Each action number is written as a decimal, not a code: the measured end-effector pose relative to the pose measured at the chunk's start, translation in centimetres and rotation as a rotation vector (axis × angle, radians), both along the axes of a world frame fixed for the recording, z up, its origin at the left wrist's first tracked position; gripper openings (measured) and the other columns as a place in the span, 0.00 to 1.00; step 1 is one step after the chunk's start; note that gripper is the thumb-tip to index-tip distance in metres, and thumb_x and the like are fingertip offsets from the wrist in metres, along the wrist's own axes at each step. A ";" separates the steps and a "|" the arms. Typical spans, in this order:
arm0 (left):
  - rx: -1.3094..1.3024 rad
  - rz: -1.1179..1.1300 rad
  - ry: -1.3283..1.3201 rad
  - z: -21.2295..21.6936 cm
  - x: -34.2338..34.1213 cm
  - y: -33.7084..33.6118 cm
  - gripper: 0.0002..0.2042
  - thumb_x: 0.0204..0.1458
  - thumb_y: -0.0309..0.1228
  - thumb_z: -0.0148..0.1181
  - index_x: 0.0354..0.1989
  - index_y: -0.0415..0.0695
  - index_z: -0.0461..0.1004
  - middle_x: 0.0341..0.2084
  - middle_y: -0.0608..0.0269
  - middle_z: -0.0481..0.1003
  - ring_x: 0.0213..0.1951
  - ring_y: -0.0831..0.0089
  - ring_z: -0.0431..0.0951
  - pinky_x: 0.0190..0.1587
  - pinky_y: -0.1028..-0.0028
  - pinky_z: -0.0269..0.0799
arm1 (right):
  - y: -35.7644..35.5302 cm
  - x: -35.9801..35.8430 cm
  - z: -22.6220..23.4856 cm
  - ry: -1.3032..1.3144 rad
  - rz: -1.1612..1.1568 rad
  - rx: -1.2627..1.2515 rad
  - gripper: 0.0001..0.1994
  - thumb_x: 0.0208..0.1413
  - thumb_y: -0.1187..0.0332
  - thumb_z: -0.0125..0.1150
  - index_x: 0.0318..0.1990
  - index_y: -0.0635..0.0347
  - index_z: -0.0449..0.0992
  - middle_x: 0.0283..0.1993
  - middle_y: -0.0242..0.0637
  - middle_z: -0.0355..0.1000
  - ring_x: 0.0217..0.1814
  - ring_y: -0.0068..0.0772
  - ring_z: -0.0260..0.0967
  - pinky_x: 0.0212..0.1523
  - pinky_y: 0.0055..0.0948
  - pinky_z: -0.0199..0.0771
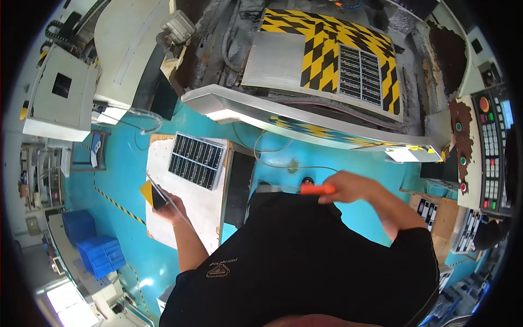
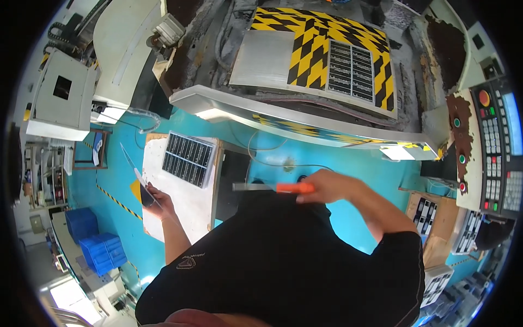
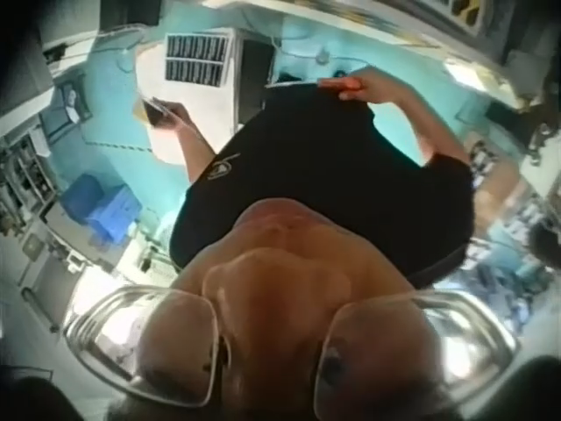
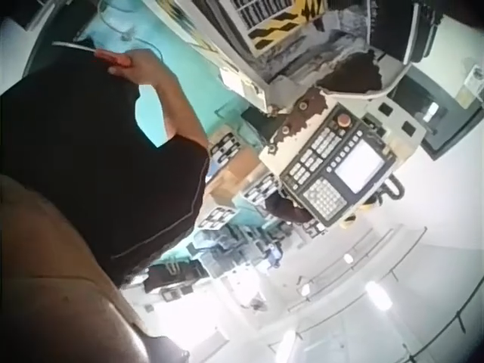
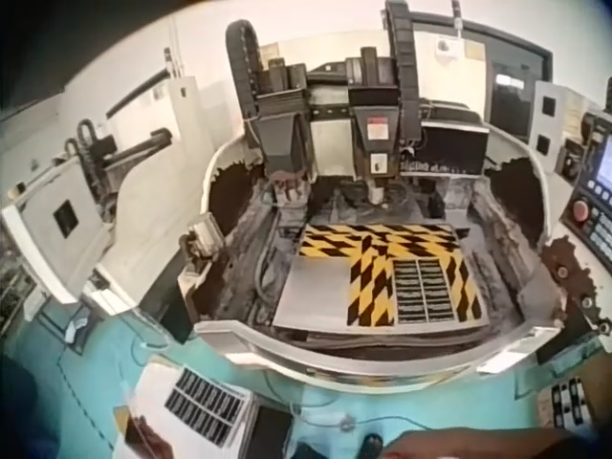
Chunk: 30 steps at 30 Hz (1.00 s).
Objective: Operating an industrial CNC machine by inputting commands on a control panel and loading/unloading flat components.
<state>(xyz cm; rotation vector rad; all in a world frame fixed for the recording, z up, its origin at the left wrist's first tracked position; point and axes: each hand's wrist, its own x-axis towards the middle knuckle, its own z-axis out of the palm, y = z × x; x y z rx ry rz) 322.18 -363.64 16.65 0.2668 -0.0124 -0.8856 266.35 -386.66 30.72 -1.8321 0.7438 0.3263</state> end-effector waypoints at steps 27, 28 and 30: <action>0.259 -0.185 -0.126 -3.2 14.8 -16.0 0.47 0.45 0.38 0.70 0.74 0.38 0.53 0.45 0.58 0.78 0.38 0.74 0.81 0.35 0.79 0.78 | -21.8 17.2 -2.5 0.542 -0.213 -0.459 0.21 0.62 0.51 0.61 0.42 0.64 0.78 0.41 0.55 0.78 0.47 0.60 0.75 0.49 0.50 0.73; 0.247 -0.192 -0.090 -3.1 14.7 -16.6 0.47 0.44 0.37 0.71 0.73 0.36 0.53 0.44 0.60 0.78 0.35 0.77 0.80 0.33 0.81 0.76 | -21.5 16.0 -2.6 0.566 -0.253 -0.444 0.20 0.62 0.51 0.61 0.42 0.63 0.78 0.41 0.55 0.78 0.47 0.60 0.75 0.49 0.51 0.73; 0.327 -0.106 -0.118 -4.0 16.0 -16.1 0.48 0.44 0.36 0.71 0.74 0.40 0.52 0.43 0.62 0.78 0.34 0.79 0.78 0.33 0.80 0.75 | -20.6 14.0 -2.2 0.582 -0.286 -0.450 0.20 0.62 0.50 0.62 0.42 0.62 0.79 0.41 0.55 0.78 0.47 0.60 0.75 0.48 0.51 0.73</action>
